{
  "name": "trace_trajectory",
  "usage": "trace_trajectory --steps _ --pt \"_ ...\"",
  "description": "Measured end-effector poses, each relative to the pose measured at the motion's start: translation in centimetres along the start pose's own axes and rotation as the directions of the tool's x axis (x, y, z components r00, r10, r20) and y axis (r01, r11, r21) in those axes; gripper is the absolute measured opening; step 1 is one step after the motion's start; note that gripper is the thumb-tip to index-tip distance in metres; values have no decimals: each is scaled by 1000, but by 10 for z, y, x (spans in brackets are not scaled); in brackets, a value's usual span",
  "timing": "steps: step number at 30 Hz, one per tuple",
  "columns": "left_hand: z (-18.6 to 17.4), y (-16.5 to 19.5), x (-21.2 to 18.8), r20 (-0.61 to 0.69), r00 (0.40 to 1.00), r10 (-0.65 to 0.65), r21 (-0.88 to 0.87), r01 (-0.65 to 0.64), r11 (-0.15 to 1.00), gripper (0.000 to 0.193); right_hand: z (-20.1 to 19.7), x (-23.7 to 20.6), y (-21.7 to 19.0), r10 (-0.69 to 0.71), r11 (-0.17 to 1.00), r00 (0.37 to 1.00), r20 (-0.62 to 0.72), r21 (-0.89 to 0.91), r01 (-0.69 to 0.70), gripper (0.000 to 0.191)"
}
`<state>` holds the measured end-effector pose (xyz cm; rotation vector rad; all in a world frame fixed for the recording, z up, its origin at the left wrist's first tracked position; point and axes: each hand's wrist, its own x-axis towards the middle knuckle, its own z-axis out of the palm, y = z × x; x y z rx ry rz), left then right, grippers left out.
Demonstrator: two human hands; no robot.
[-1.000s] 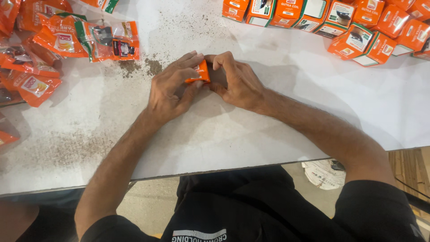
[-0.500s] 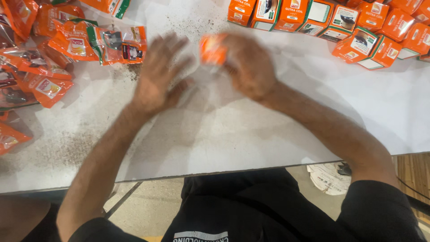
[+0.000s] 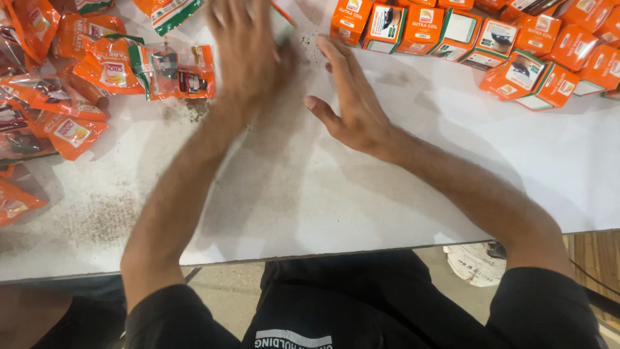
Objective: The person sits at a table covered with small orange boxes and orange sachets. They repeatedly pick up a sachet, place it into an open box, and close the box, setting finished boxes onto a pile on the table.
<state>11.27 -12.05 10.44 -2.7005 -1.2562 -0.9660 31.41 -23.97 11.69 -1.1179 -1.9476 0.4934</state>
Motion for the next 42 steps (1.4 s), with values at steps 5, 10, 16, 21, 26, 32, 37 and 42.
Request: trace_trajectory --steps 5,10,16,21,26,32,37,42 --pt "-31 42 -58 204 975 89 -250 -36 968 92 8 10 4 -30 959 995 96 -277 55 89" --pt "-57 8 -42 314 925 212 -109 -187 976 94 4 6 -11 -31 916 997 70 -397 56 75" --pt "-109 -23 -37 142 989 49 35 -55 998 61 -7 -12 -25 149 973 988 -44 182 -139 60" --pt "-131 -43 -77 231 972 -33 196 -13 981 55 11 -15 -26 11 1000 996 91 3 -12 63" --pt "-141 -36 -69 222 975 -23 53 11 999 31 16 -16 -34 -6 998 988 157 66 -4 64" --pt "-127 46 -98 -173 985 -11 -356 -52 933 29 7 -13 -31 13 995 986 165 95 -29 58" --pt "-91 61 -108 -227 815 534 -7 -549 836 25 9 -10 -28 -58 993 986 158 114 40 58" --pt "-87 73 -101 -102 947 306 -21 -309 951 31 10 -13 -30 -40 995 987 156 95 25 61"
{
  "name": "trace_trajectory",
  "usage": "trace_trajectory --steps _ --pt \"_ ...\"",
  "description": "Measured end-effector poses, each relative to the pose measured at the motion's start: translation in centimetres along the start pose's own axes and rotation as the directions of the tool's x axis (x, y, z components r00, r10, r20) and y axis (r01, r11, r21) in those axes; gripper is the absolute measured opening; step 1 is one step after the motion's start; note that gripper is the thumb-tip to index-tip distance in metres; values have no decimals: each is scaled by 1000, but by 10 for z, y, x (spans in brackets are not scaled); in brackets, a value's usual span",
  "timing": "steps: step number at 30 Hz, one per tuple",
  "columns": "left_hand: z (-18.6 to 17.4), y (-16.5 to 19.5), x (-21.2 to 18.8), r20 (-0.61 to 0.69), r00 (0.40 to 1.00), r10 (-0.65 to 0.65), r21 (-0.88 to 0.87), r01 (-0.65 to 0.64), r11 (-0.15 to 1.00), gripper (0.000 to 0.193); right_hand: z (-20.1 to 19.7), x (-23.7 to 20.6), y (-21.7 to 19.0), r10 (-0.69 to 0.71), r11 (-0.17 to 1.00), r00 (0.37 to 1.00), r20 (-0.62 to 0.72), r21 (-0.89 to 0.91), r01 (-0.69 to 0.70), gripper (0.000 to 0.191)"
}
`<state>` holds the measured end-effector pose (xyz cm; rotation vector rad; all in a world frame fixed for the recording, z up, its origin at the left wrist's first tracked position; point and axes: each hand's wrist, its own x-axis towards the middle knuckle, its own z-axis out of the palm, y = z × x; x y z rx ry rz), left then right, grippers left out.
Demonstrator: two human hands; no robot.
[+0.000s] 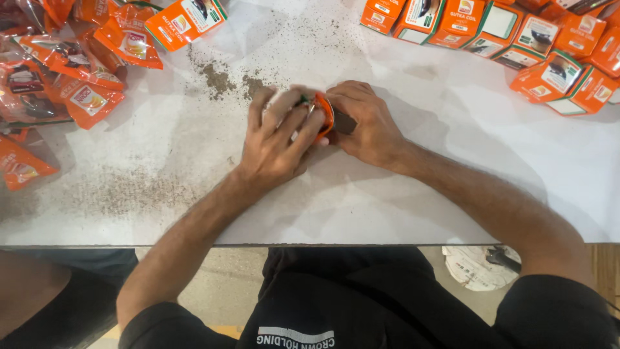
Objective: The person sits at a table covered with small orange boxes and orange sachets. They repeatedly pick up a sachet, place it into an open box, and close the box, setting finished boxes onto a pile on the table.
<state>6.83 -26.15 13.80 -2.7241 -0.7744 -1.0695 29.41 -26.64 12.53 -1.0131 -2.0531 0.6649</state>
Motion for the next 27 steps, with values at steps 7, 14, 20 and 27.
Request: trace_trajectory --steps 7,14,20,27 --pt "6 26 17 46 878 -477 -141 478 867 16 3 -2 -2 18 1000 1000 -16 -21 -19 60" --pt "24 -1 16 410 580 -704 -526 781 336 12 5 -10 -6 65 998 996 -57 -1 -65 78" --pt "36 -6 13 409 604 -684 -632 728 266 5 6 -14 -13 -70 993 991 -115 -107 58 63" --pt "0 -18 17 593 640 -488 -692 715 98 35 8 -12 -22 -282 606 951 131 -744 282 48"
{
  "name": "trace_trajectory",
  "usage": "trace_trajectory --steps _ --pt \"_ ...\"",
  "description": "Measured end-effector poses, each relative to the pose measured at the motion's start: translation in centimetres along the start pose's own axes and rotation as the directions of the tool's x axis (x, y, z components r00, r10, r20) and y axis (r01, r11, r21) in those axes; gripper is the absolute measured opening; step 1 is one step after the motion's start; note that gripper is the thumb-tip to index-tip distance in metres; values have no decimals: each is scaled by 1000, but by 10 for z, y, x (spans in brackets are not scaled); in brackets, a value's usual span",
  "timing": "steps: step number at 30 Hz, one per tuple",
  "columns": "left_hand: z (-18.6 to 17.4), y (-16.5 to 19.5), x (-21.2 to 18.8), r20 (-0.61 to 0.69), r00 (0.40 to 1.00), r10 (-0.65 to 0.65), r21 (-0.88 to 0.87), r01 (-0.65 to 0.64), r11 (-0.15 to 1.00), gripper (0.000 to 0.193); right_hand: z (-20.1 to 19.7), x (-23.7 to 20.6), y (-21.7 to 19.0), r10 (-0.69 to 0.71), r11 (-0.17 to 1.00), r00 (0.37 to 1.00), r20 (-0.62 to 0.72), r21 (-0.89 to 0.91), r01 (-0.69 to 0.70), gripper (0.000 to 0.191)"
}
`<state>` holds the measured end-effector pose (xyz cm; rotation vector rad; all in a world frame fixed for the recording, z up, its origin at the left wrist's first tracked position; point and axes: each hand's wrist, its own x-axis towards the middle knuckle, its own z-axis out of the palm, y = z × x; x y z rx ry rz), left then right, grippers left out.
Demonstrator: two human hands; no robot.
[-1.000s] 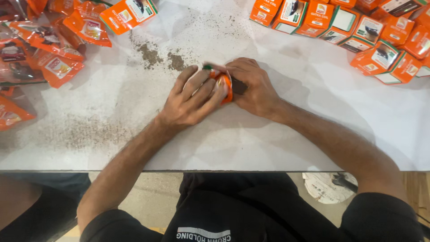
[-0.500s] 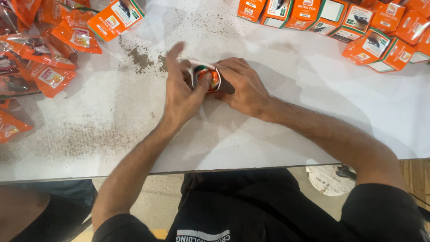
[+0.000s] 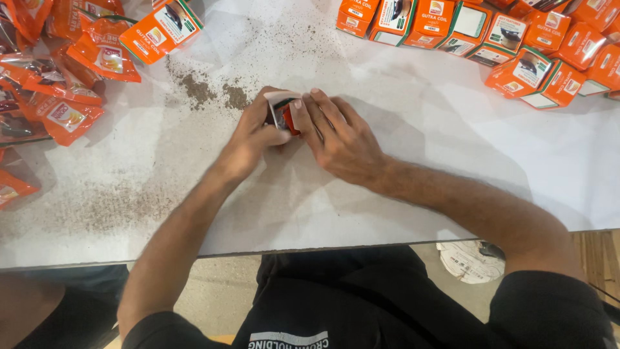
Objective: The person sits at a table covered with small orange boxes and orange sachets. They repeatedly pick up a sachet, place it into an open box, and close the box, setting finished boxes onto a pile on the table.
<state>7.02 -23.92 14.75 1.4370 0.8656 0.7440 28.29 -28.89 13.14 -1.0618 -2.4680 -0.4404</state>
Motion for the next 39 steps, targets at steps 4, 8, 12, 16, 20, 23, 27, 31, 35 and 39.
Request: trace_trajectory --steps 4,8,12,16,20,23,27,31,35,39 --pt "-10 -4 2 53 984 -169 -528 171 832 22 1 3 1 28 1000 998 49 10 -29 44" --pt "-3 -17 9 -65 986 -153 -86 147 985 11 2 3 1 59 992 998 -8 115 -58 45" --pt "10 -18 4 -75 901 428 557 -318 767 18 3 0 1 181 911 982 -50 384 -148 45" --pt "15 -9 -13 58 769 636 678 -498 540 33 4 -4 6 271 794 962 -31 573 -205 50" --pt "5 -5 -19 212 768 605 679 -561 474 49 7 -6 7 318 734 947 48 620 -278 62" --pt "1 -8 -19 198 796 572 688 -528 497 36 10 -6 9 293 758 956 15 606 -242 68" --pt "3 -15 -17 110 811 574 620 -508 598 24 9 -5 8 296 747 954 54 609 -266 67" --pt "0 -18 -15 119 830 545 578 -504 642 21 7 -2 8 297 740 953 55 617 -266 67" --pt "-6 -17 -15 215 801 558 626 -552 551 23 11 -4 11 308 749 950 54 602 -277 73" --pt "-3 -27 -25 272 824 497 735 -511 446 17 21 -10 6 276 756 960 43 607 -245 85"
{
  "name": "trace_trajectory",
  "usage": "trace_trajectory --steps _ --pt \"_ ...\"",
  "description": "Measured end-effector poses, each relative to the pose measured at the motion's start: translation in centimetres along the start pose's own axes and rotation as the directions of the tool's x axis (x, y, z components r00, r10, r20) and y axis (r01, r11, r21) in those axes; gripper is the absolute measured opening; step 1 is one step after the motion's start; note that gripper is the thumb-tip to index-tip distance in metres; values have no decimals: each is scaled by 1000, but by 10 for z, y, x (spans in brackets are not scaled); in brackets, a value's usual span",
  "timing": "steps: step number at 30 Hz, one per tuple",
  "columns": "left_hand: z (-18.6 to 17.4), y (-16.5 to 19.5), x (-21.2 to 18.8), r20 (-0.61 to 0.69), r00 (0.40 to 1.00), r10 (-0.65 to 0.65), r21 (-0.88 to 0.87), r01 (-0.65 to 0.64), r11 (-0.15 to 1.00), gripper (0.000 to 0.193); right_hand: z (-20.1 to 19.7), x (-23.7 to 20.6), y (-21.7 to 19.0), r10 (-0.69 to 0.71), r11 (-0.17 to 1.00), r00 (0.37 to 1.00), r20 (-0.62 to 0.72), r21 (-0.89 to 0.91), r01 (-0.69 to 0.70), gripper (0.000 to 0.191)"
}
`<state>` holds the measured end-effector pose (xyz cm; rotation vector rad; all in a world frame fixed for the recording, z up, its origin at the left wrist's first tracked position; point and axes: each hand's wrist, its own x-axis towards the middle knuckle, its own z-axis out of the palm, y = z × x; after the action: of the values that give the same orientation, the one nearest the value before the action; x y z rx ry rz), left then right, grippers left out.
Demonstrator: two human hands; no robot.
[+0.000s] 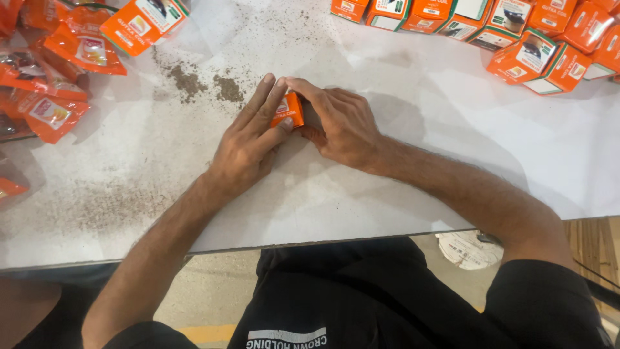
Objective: The person sits at a table covered with small orange boxes and orange sachets. They repeatedly pick up a sachet, place it into an open box, and close the box, setting finished boxes onto a pile on the table.
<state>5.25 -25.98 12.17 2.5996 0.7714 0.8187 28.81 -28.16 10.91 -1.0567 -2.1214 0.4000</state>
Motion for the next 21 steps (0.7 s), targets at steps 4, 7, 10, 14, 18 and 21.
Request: trace_trajectory --steps 4,7,10,14,18,21 --pt "3 -14 -17 66 998 -1 7 1 1000 38 1 9 -1 -93 993 995 31 -63 95 91" --pt "-20 -47 -12 10 999 52 227 -53 973 61 -19 26 9 -144 946 987 -71 -302 116 86" --pt "-60 -74 12 -268 946 -183 480 296 826 82 -43 35 21 -130 864 970 -204 -504 10 88" --pt "-81 -54 59 -136 893 -430 374 448 812 46 -24 31 21 -249 868 963 -98 -463 178 87" --pt "-49 -23 70 207 939 -274 -128 303 944 28 0 25 20 -176 921 983 46 -344 181 81" --pt "-47 -73 64 92 987 -135 -342 158 926 20 -4 26 23 140 990 988 64 11 -141 67"
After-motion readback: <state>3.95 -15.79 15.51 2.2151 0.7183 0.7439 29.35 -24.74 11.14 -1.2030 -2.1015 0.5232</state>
